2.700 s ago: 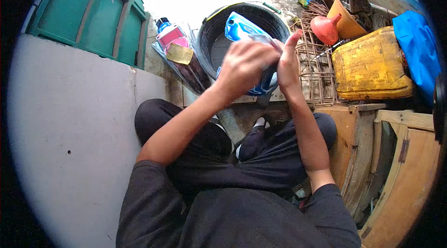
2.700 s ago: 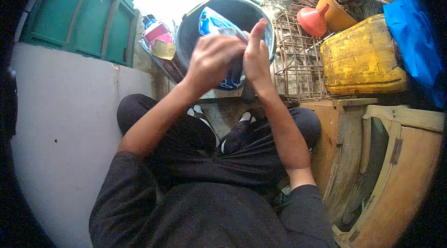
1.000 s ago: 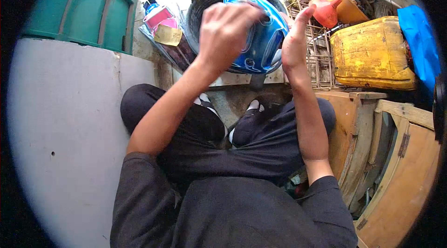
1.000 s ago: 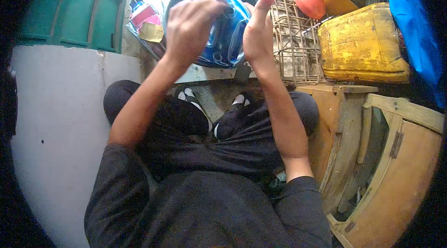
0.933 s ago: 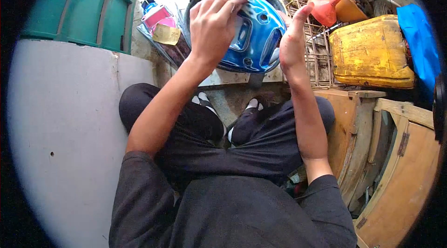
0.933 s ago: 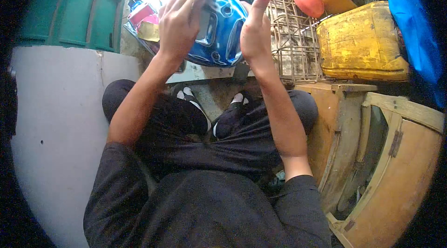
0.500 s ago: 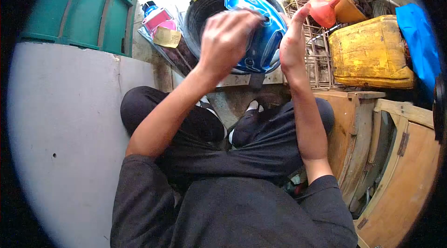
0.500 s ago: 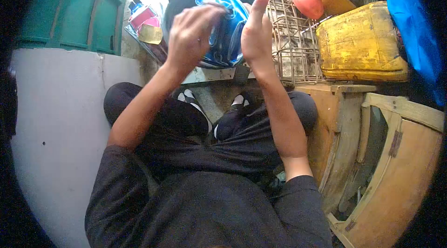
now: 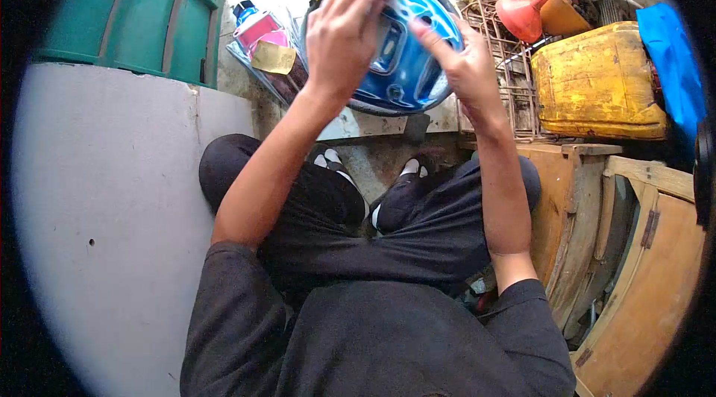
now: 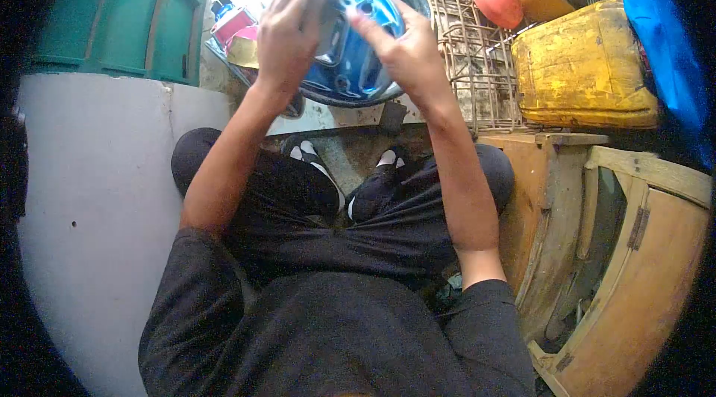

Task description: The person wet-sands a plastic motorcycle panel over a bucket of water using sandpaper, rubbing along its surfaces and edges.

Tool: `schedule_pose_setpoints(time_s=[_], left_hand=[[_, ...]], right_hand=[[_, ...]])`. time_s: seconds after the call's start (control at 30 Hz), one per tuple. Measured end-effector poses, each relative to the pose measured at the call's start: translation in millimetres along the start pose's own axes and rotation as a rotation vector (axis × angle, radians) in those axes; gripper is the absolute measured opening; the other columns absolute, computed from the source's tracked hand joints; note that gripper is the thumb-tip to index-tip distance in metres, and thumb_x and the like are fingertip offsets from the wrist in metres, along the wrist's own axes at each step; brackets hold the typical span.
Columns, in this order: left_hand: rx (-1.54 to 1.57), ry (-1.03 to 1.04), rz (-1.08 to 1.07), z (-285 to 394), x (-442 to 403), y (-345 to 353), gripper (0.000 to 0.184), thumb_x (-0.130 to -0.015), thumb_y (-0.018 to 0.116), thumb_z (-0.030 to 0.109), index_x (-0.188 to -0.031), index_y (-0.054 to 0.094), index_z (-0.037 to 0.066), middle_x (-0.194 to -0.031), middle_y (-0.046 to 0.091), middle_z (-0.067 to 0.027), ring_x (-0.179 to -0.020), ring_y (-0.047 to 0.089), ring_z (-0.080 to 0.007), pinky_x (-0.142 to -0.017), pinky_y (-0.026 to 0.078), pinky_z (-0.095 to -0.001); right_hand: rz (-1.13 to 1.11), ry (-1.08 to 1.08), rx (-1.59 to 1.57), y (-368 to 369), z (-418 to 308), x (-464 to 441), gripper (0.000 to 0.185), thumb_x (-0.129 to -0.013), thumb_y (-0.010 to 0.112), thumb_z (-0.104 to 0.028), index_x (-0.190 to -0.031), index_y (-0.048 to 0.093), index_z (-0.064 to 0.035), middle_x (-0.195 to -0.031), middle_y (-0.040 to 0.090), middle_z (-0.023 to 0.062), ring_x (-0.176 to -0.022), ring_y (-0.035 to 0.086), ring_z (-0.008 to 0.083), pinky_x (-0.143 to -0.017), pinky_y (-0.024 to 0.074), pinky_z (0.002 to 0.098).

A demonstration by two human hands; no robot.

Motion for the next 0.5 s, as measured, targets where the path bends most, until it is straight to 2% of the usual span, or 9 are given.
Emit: schedule_pose_setpoints(time_s=[0.03,0.07,0.17,0.23,0.33,0.37,0.4,0.47,0.5], left_hand=[[0.011,-0.034,0.015,-11,-4,-1,0.019,-0.094,0.06,0.017,-0.109,0.07,0.014,-0.109,0.069,-0.0019,-0.101,0.064,-0.0244,-0.087,0.047,-0.0386],[0.01,-0.029,0.016,-14,-4,-1,0.019,-0.094,0.06,0.017,-0.109,0.07,0.014,-0.109,0.069,-0.0019,-0.101,0.064,-0.0244,-0.087,0.047,-0.0386],[-0.037,-0.027,0.016,-13,-10,-9,0.019,-0.096,0.058,0.019,-0.109,0.071,0.015,-0.111,0.069,-0.0026,-0.1,0.065,-0.0259,-0.087,0.047,-0.0391],[-0.033,-0.067,0.005,-23,-10,-9,0.019,-0.097,0.057,0.02,-0.109,0.071,0.015,-0.111,0.069,-0.0024,-0.1,0.065,-0.026,-0.088,0.046,-0.0394],[-0.041,-0.11,-0.006,-30,-10,-8,0.02,-0.098,0.056,0.022,-0.11,0.071,0.015,-0.111,0.069,-0.002,-0.1,0.065,-0.0263,-0.089,0.046,-0.0405],[-0.052,-0.091,0.006,-27,-10,-8,0.021,-0.098,0.056,0.022,-0.111,0.071,0.015,-0.111,0.069,-0.002,-0.1,0.065,-0.0263,-0.089,0.045,-0.0405],[-0.063,-0.072,0.019,-24,-11,-10,0.021,-0.098,0.056,0.022,-0.112,0.071,0.016,-0.112,0.069,-0.0019,-0.1,0.064,-0.0262,-0.089,0.045,-0.0406],[-0.059,-0.074,0.017,-23,-12,-10,0.021,-0.098,0.056,0.022,-0.112,0.071,0.016,-0.112,0.069,-0.0018,-0.101,0.064,-0.026,-0.089,0.045,-0.0404],[-0.056,-0.079,0.014,-23,-12,-10,0.021,-0.098,0.056,0.022,-0.113,0.071,0.016,-0.112,0.069,-0.0017,-0.101,0.064,-0.0258,-0.089,0.045,-0.0403]], right_hand=[[-0.108,0.055,-0.059,7,9,-2,0.039,-0.087,0.076,-0.015,-0.12,0.061,0.0007,-0.103,0.07,0.0055,-0.089,0.065,0.0103,-0.082,0.0531,0.0254],[-0.148,0.076,-0.093,11,9,3,0.045,-0.086,0.076,-0.013,-0.125,0.058,0.0013,-0.106,0.069,0.006,-0.094,0.064,0.0104,-0.085,0.0529,0.0262],[-0.168,0.081,-0.187,17,7,5,0.047,-0.086,0.077,-0.011,-0.126,0.056,0.0016,-0.112,0.067,0.0066,-0.099,0.063,0.011,-0.089,0.0522,0.0268],[-0.168,0.143,-0.273,16,12,5,0.056,-0.086,0.076,-0.012,-0.134,0.051,0.0017,-0.119,0.065,0.0087,-0.106,0.063,0.0156,-0.093,0.053,0.0308],[-0.069,0.171,-0.364,8,21,0,0.048,-0.09,0.073,-0.012,-0.133,0.054,-0.0008,-0.119,0.065,0.0073,-0.104,0.063,0.0134,-0.092,0.0521,0.0297],[0.004,0.219,-0.374,2,26,1,0.041,-0.095,0.069,-0.019,-0.131,0.057,-0.0042,-0.119,0.065,0.0043,-0.102,0.062,0.0102,-0.09,0.051,0.0287],[0.007,0.215,-0.375,2,24,1,0.041,-0.095,0.069,-0.019,-0.131,0.057,-0.0042,-0.119,0.065,0.0043,-0.102,0.062,0.0102,-0.09,0.051,0.0287],[0.068,0.233,-0.496,-1,26,1,0.04,-0.097,0.066,-0.028,-0.129,0.059,-0.0064,-0.118,0.065,0.0013,-0.101,0.061,0.0083,-0.089,0.05,0.0283],[0.075,0.204,-0.47,-1,25,0,0.045,-0.098,0.062,-0.035,-0.133,0.056,-0.0063,-0.122,0.064,0.0019,-0.107,0.061,0.0107,-0.094,0.0497,0.0308]])
Point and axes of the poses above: each hand's wrist, its own x-axis away from the middle knuckle, its own y-axis out of the palm, z = x × y, the point moved 9 cm from there along -x, towards the middle knuckle
